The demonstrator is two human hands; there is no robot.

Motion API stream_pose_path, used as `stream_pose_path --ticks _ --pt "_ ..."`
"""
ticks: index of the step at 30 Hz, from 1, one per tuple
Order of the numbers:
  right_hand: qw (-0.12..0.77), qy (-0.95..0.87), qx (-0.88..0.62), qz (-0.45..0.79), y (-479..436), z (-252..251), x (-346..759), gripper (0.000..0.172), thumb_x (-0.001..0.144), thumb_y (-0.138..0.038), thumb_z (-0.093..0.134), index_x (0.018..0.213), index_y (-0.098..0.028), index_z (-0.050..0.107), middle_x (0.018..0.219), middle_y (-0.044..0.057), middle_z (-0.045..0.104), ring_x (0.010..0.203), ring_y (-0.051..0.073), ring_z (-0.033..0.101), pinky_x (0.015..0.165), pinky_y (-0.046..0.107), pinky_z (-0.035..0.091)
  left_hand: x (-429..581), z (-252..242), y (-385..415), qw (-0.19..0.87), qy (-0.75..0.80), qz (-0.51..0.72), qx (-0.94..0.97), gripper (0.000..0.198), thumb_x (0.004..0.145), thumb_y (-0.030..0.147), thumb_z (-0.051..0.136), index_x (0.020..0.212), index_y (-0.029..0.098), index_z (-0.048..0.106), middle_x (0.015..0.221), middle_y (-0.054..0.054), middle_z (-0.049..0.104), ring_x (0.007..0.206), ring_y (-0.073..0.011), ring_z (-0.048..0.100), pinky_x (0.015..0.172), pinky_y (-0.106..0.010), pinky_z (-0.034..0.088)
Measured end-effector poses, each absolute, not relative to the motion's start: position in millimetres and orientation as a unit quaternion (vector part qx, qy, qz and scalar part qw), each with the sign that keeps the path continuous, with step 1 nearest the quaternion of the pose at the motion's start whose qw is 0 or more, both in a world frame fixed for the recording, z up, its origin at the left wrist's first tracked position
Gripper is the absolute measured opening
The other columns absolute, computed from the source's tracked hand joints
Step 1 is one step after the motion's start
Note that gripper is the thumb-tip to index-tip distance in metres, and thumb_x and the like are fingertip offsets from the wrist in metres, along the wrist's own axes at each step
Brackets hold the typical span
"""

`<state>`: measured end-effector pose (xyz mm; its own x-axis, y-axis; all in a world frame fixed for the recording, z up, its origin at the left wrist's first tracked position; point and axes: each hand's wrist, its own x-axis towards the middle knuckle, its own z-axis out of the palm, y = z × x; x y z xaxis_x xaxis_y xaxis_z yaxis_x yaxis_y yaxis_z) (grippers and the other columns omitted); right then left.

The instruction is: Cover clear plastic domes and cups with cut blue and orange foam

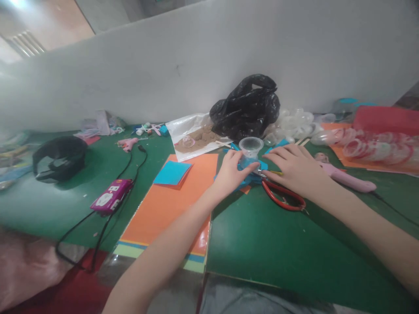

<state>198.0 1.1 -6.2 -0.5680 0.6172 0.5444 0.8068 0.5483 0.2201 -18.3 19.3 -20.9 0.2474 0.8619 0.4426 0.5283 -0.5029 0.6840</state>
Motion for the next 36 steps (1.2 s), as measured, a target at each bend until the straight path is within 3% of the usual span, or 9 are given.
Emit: stream_pose_path --ticks 6,12,19,24,33,36 --pt "0.203 -0.855 -0.407 -0.251 2 -6 199 0.032 0.100 -0.040 0.054 0.106 -0.015 0.073 0.106 0.014 0.072 0.100 0.032 0.057 0.090 0.046 0.044 -18 -18 19 0.209 0.460 0.397 0.766 0.030 0.092 0.045 0.071 0.101 0.018 0.063 0.101 -0.005 0.058 0.093 -0.0181 0.057 0.082 -0.033 0.050" --pt "0.189 -0.860 -0.403 -0.250 4 -8 201 0.019 0.096 -0.020 0.055 0.105 -0.017 0.072 0.104 0.011 0.073 0.097 0.031 0.059 0.087 0.044 0.044 -20 -18 19 0.201 0.462 0.395 0.768 0.031 0.092 0.048 0.069 0.096 0.019 0.060 0.102 -0.005 0.058 0.096 -0.0196 0.057 0.087 -0.036 0.050" --pt "0.212 -0.864 -0.409 -0.204 5 -6 200 0.025 0.096 -0.013 0.047 0.103 -0.016 0.071 0.099 0.012 0.074 0.093 0.028 0.063 0.081 0.040 0.046 -22 -12 20 0.178 0.492 0.403 0.751 0.031 0.092 0.049 0.069 0.095 0.020 0.058 0.102 -0.006 0.057 0.102 -0.0230 0.056 0.091 -0.038 0.049" --pt "0.228 -0.868 -0.410 -0.160 21 -1 182 0.028 0.100 -0.018 0.044 0.103 -0.017 0.072 0.095 0.009 0.074 0.084 0.024 0.065 0.072 0.036 0.046 -33 13 21 0.139 0.516 0.470 0.703 0.032 0.093 0.051 0.067 0.094 0.020 0.056 0.099 -0.006 0.057 0.099 -0.0223 0.056 0.089 -0.038 0.048" --pt "0.127 -0.869 -0.473 -0.064 61 32 109 0.034 0.099 -0.020 0.041 0.112 -0.020 0.072 0.106 0.011 0.075 0.094 0.025 0.068 0.069 0.032 0.043 -62 25 32 0.011 0.561 0.478 0.676 0.038 0.095 0.058 0.060 0.100 0.021 0.057 0.103 -0.008 0.055 0.108 -0.0283 0.055 0.097 -0.047 0.046" --pt "0.110 -0.864 -0.490 -0.038 72 39 88 0.033 0.099 -0.023 0.042 0.111 -0.019 0.072 0.102 0.012 0.076 0.087 0.024 0.069 0.064 0.030 0.040 -65 24 35 -0.001 0.560 0.492 0.666 0.044 0.094 0.065 0.056 0.101 0.021 0.057 0.103 -0.008 0.056 0.109 -0.0292 0.056 0.099 -0.049 0.046"
